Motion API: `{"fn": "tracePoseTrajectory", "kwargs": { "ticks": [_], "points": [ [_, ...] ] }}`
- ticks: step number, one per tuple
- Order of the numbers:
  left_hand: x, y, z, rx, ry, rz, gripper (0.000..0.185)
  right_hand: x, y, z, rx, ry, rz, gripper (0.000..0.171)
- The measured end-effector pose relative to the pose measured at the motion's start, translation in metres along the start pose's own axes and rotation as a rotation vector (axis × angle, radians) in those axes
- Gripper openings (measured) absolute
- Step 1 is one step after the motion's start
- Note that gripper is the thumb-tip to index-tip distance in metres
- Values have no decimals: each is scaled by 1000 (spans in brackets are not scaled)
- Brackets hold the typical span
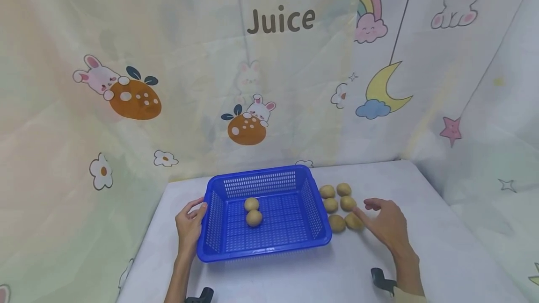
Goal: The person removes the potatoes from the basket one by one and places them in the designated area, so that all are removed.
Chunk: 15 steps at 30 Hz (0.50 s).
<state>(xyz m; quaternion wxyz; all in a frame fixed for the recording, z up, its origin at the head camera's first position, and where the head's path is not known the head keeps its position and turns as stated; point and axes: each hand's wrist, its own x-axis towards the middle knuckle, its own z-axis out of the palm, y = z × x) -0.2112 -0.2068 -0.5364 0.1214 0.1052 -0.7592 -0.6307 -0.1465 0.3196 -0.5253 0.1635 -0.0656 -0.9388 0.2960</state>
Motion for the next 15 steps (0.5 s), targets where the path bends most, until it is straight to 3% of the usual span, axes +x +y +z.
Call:
{"fn": "tracePoseTrajectory", "kwargs": {
  "ticks": [15],
  "points": [
    [2, -3, 0, 6, 11, -3, 35, 29, -35, -5, 59, 27, -104, 60]
  ]
}}
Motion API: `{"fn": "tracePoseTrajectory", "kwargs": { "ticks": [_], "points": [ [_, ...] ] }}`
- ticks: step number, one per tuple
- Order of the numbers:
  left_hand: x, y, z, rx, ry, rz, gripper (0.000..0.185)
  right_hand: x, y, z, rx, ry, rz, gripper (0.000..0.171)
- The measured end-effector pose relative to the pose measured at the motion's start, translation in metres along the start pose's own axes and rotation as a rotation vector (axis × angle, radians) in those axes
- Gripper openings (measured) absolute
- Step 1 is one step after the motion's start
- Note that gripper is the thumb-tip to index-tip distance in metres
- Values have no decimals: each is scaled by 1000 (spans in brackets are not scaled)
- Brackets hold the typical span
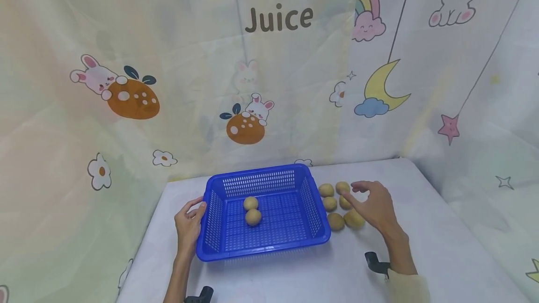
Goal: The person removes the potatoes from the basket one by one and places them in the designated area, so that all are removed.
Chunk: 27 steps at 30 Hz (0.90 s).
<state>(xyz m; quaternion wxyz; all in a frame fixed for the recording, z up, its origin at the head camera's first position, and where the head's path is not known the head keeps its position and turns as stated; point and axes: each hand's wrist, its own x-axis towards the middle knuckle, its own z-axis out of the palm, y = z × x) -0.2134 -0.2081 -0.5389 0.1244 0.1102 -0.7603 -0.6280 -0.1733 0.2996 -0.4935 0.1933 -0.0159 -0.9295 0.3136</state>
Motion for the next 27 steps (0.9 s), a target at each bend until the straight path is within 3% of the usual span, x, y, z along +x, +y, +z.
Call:
{"fn": "tracePoseTrajectory", "kwargs": {
  "ticks": [9, 18, 27],
  "points": [
    [0, 1, 0, 8, 8, 0, 36, 29, -40, 8, 74, -14, -101, 55],
    [1, 2, 1, 5, 11, 13, 37, 51, -89, 12, 75, -21, -243, 55],
    [0, 1, 0, -5, 11, 13, 36, 64, -121, 24, 54, -66, -333, 52]
  ]
}}
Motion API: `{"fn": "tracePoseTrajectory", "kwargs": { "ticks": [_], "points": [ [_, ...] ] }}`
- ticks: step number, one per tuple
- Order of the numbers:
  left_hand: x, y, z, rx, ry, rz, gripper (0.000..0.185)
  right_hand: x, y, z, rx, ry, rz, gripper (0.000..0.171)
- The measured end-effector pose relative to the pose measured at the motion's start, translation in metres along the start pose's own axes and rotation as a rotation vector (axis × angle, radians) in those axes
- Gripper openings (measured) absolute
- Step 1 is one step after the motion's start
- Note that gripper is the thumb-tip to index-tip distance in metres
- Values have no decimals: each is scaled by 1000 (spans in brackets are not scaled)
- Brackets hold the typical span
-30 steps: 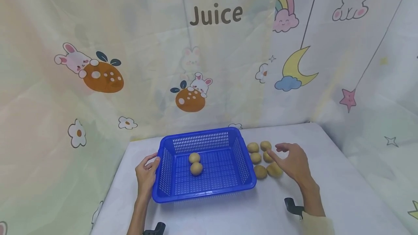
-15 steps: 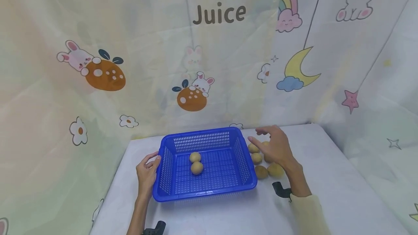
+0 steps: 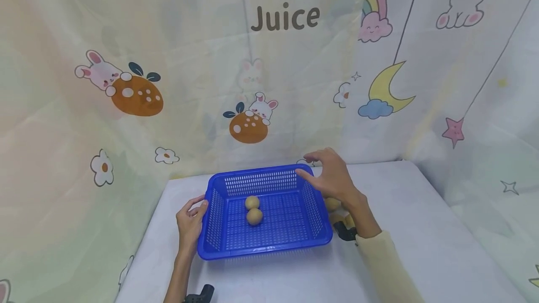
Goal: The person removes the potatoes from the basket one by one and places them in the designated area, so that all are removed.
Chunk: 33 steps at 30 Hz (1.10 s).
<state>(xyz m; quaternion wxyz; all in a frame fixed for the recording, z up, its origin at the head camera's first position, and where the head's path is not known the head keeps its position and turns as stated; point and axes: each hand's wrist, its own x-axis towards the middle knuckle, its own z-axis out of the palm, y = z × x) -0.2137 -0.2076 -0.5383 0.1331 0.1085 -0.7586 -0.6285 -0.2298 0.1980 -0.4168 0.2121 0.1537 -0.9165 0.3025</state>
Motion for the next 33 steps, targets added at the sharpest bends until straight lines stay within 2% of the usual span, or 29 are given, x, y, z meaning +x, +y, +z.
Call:
{"fn": "tracePoseTrajectory", "kwargs": {
  "ticks": [11, 17, 23, 28, 33],
  "points": [
    [0, 3, 0, -55, -12, 20, 36, 22, -21, 30, 57, -98, -106, 57],
    [-1, 2, 0, -43, 2, 29, 33, 32, -32, 51, 1, -154, -202, 58],
    [-1, 2, 1, -61, 6, 24, 33, 40, -40, 68, -2, -290, -329, 56],
    [-2, 3, 1, -43, -2, 21, 36, 42, -46, 79, 1, -428, -363, 57],
    [1, 0, 1, -25, 14, 19, 33, 43, -50, 94, -38, -524, -403, 55]
  ]
}}
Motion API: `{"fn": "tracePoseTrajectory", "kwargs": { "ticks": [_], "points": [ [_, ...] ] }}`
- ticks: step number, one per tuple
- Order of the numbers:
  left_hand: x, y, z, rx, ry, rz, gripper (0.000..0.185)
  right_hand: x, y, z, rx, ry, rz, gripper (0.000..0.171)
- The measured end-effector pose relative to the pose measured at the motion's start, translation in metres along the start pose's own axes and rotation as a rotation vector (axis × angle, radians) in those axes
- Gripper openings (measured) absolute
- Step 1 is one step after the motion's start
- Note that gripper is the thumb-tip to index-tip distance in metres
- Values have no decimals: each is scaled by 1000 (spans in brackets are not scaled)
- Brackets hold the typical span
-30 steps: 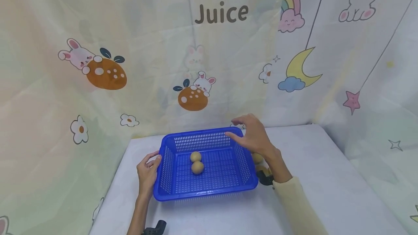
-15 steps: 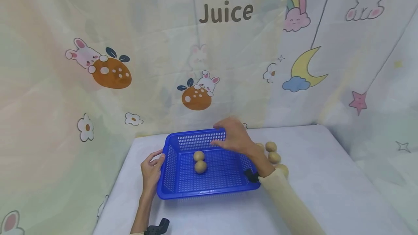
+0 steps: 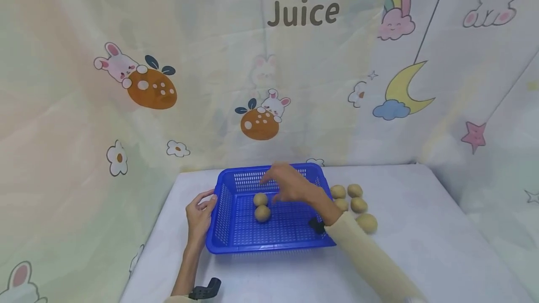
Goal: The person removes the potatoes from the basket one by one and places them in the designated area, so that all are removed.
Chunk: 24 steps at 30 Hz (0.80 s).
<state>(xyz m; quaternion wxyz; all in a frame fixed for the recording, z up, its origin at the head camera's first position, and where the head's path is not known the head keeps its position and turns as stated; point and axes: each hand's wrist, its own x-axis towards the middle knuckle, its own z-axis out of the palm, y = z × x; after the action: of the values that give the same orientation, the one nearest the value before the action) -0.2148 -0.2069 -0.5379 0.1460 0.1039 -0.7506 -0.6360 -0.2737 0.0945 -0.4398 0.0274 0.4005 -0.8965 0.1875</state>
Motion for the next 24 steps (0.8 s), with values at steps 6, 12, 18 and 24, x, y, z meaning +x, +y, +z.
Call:
{"fn": "tracePoseTrajectory", "kwargs": {
  "ticks": [6, 12, 18, 24],
  "points": [
    [3, -1, -1, 13, 3, 6, 33, 9, -3, 14, -34, -101, -9, 55],
    [1, 0, 0, -3, -3, -2, 34, 15, -2, 30, -31, -169, -31, 52],
    [0, 1, 0, -31, -21, 11, 34, 20, 1, 45, -47, -205, -41, 49],
    [1, 0, 0, -15, -4, 9, 33, 23, 1, 51, -72, -212, -61, 50]
  ]
}}
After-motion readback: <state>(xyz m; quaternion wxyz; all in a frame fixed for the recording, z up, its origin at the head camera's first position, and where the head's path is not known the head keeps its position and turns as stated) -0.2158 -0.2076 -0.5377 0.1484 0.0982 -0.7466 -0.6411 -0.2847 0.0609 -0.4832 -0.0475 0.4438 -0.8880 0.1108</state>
